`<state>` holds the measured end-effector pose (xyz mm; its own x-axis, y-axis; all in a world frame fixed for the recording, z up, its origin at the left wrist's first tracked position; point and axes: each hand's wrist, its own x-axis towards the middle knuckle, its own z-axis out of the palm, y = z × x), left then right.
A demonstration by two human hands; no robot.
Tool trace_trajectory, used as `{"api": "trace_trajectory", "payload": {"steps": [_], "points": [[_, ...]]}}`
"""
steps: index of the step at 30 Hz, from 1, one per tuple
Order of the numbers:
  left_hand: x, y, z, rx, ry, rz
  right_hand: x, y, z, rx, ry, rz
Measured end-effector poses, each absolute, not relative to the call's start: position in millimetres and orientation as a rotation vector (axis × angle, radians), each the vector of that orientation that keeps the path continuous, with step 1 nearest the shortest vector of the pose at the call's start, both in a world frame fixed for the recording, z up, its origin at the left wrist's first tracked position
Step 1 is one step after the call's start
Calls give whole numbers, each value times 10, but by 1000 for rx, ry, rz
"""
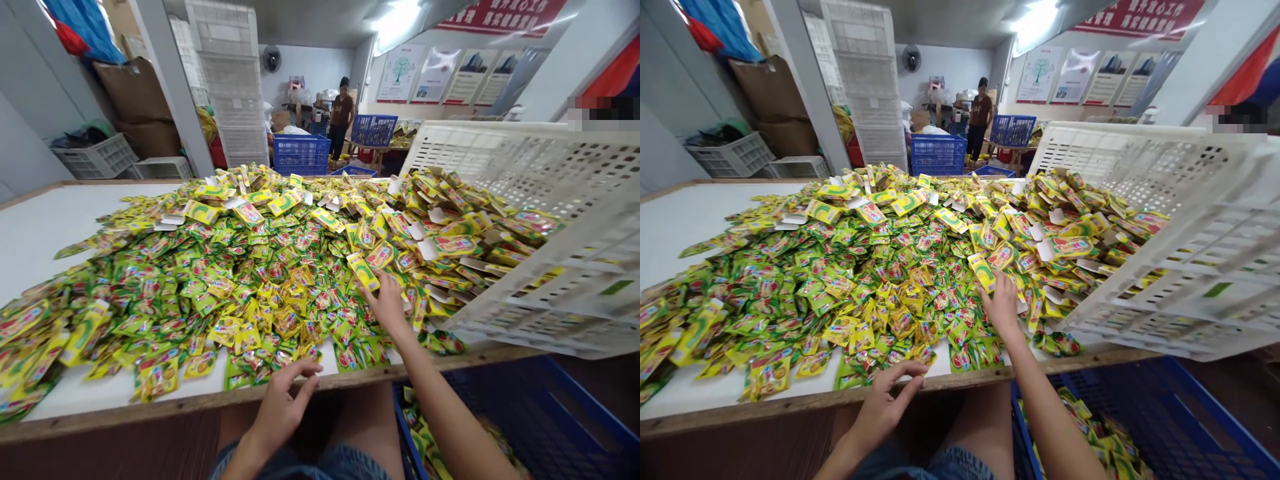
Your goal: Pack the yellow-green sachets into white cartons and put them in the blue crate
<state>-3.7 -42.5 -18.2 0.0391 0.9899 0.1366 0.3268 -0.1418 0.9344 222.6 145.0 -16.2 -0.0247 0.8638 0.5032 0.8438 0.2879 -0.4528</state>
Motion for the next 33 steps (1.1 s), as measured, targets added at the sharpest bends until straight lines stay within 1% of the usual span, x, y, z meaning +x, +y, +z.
{"api": "trace_trajectory", "payload": {"steps": [4, 6, 8, 9, 10, 12, 14, 16, 17, 19, 23, 25, 27, 29, 33], "points": [[-159, -510, -171, 1438, 1451, 1149, 2171, 1781, -232, -1639, -1794, 66], [-183, -521, -191, 1354, 1443, 1187, 2168, 1732, -187, -1641, -1776, 64], [-175, -495, -223, 1243, 1388, 1275, 2113, 1512, -85, -1582, -1728, 149], [-163, -469, -243, 1181, 1341, 1336, 2060, 1342, -18, -1521, -1716, 252], [-149, -437, -264, 1122, 1278, 1396, 1990, 1143, 53, -1428, -1712, 425], [-126, -371, -313, 1017, 1131, 1494, 1823, 712, 188, -1221, -1876, 875], [-119, -318, -359, 907, 1035, 1494, 1660, 347, 279, -965, -2084, 1262], [-132, -288, -385, 795, 1053, 1403, 1549, 146, 302, -832, -2120, 1455], [-143, -281, -385, 755, 1093, 1366, 1518, 116, 287, -836, -2094, 1467], [-166, -275, -356, 715, 1162, 1349, 1491, 167, 214, -954, -2020, 1311], [-196, -290, -263, 654, 1133, 1415, 1416, 404, -39, -1164, -2082, 718], [-207, -309, -245, 634, 1133, 1429, 1342, 460, -178, -1229, -2186, 520], [-222, -333, -253, 630, 1143, 1444, 1294, 468, -289, -1326, -2240, 406], [-247, -357, -276, 619, 1143, 1467, 1328, 465, -339, -1382, -2237, 370], [-326, -381, -321, 619, 1154, 1490, 1676, 558, -225, -1397, -2206, 332]]}}
